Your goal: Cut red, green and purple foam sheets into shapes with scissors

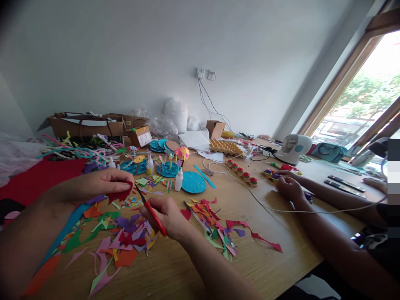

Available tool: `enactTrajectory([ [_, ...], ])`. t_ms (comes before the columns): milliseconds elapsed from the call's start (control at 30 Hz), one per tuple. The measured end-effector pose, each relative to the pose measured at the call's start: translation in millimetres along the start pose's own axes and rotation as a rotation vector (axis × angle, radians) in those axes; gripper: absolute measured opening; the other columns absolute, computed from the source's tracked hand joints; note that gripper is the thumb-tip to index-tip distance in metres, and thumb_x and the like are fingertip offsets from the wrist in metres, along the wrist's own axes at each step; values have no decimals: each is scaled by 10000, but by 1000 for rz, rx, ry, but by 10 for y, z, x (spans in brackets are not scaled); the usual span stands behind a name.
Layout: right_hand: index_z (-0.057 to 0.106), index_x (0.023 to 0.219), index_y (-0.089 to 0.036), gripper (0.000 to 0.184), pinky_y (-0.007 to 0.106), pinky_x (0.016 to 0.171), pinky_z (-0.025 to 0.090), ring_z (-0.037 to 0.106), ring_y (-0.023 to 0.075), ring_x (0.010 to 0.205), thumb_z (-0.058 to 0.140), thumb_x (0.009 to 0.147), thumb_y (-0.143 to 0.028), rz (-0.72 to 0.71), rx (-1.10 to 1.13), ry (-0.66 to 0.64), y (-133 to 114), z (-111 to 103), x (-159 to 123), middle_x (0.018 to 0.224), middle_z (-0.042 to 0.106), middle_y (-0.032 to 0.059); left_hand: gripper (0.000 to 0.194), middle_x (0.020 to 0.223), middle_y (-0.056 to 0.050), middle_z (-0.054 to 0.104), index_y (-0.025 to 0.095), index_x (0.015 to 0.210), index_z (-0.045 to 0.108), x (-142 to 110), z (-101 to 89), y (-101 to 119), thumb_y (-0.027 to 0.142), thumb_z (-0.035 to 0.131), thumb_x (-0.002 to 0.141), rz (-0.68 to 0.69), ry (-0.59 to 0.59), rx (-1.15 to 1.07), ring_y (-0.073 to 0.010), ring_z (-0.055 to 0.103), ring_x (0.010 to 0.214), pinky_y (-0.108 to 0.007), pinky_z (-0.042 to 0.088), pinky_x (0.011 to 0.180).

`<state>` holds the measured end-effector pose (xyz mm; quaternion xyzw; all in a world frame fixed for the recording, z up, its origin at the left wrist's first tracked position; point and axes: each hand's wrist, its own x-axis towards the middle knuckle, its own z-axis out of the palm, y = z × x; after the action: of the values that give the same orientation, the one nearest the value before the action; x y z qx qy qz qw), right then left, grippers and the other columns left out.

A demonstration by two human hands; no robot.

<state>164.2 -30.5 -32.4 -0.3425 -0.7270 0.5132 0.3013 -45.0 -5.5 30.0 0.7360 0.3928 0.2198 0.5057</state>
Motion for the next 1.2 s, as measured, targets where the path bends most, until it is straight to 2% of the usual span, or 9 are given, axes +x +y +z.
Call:
enactTrajectory([
  [133, 409, 574, -178, 486, 195, 400, 266, 369, 70, 404, 458, 778, -616, -44, 82, -31, 4, -11, 14, 453, 433, -39, 172, 638, 24, 568, 180, 699, 597, -24, -34, 27, 343, 589, 755, 36, 122, -22, -102, 496, 577, -223, 393, 547],
  [300, 432, 597, -177, 472, 206, 419, 282, 387, 78, 411, 499, 742, -621, -40, 153, 56, 68, 6, 78, 458, 445, -41, 88, 669, 37, 551, 189, 741, 588, -41, -68, 65, 264, 622, 712, 134, 282, -20, -100, 507, 618, -227, 420, 592],
  [367, 448, 608, -173, 450, 208, 426, 287, 395, 80, 412, 501, 757, -594, -33, 155, 80, 96, 3, 97, 458, 455, -40, 89, 675, 41, 528, 185, 732, 579, -21, -91, 89, 256, 624, 703, 158, 306, 11, -95, 495, 627, -219, 407, 590],
  [533, 460, 609, -169, 425, 209, 424, 280, 400, 81, 414, 475, 802, -548, -29, 128, 57, 123, -34, 106, 459, 467, -35, 121, 648, 36, 528, 174, 684, 585, 108, -217, 112, 292, 581, 708, 85, 170, 227, -101, 489, 611, -229, 388, 592],
  [700, 438, 586, -174, 445, 208, 422, 272, 381, 78, 417, 468, 799, -563, -46, 90, 27, 99, -45, 84, 461, 466, -32, 173, 626, 23, 529, 167, 710, 613, 113, -496, -51, 312, 520, 714, -130, 61, 557, -100, 469, 561, -210, 362, 533],
  [800, 428, 587, -176, 436, 208, 427, 280, 380, 79, 418, 474, 798, -555, -42, 69, 13, 83, -37, 77, 454, 459, -35, 181, 635, 6, 563, 163, 738, 641, -19, -718, -216, 271, 508, 678, -235, 28, 612, -104, 481, 537, -205, 371, 508],
  [967, 412, 578, -178, 413, 203, 425, 274, 366, 73, 414, 491, 802, -515, -32, 56, -40, 70, -27, 82, 447, 434, -48, 144, 549, 16, 551, 166, 653, 612, -330, -1026, -538, 180, 499, 563, -416, 13, 726, -117, 489, 494, -203, 370, 468],
  [1200, 429, 604, -184, 421, 209, 413, 282, 394, 87, 417, 454, 799, -556, -22, 16, -56, 55, -28, 86, 450, 446, -37, 71, 477, 10, 555, 175, 538, 598, -678, -1217, -945, 196, 536, 512, -566, -10, 844, -138, 487, 451, -213, 356, 414],
])
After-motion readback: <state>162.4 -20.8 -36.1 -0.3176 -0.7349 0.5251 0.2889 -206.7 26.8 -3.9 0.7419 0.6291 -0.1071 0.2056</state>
